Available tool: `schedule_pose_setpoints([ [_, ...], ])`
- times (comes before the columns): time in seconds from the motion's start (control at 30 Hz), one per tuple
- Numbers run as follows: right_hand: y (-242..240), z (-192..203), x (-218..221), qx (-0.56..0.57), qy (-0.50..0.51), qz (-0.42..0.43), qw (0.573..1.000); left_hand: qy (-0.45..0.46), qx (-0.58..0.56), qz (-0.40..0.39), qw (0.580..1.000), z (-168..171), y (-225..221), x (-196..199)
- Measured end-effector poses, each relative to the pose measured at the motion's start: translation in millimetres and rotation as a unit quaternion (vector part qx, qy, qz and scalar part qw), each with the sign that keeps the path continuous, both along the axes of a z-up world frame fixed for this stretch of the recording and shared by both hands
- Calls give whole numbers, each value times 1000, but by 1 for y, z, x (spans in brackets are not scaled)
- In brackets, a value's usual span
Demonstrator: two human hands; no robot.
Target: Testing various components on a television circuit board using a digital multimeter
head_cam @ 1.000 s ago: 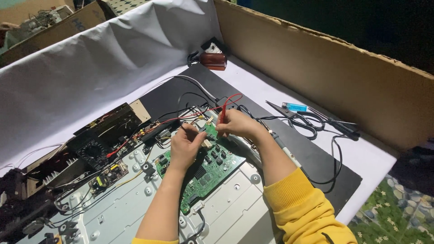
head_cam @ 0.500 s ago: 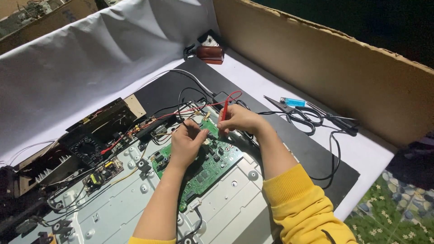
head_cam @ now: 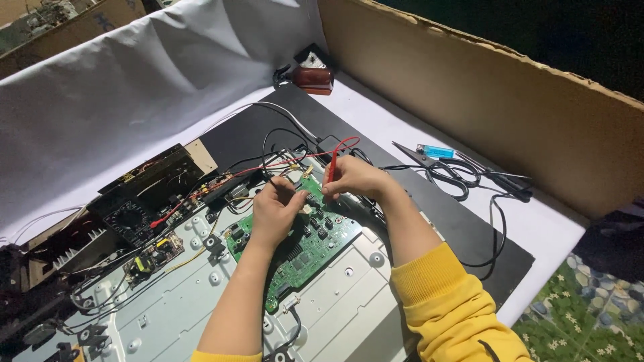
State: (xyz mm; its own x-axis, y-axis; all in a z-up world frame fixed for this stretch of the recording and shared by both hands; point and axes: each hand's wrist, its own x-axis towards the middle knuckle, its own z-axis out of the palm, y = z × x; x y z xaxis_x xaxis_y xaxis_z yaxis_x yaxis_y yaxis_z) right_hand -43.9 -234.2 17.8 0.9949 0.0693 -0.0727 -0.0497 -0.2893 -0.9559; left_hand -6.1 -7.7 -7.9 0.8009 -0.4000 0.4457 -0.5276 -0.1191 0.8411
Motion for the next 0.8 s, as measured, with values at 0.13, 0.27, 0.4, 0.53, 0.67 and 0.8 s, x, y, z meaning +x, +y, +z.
schedule_pose_setpoints([
  [0.13,0,-4,2,-3,-9,-2,1000,-13,8,6,1000,2,0,-1],
  [0.27,0,-3,1,-17,-10,-1,1000,-15,11,4,1000,-1,-1,2],
  [0.4,0,-2,-1,-22,-10,3,1000,-26,20,1,999,-5,-3,6],
  [0.53,1,2,-4,-23,-13,7,1000,-30,31,5,999,-3,-4,4],
  [0.67,3,9,-8,-36,-20,11,999,-15,28,2,999,1,-4,-2],
  [0.8,4,13,-10,-50,-16,15,998,-19,33,2,999,0,-6,-1],
])
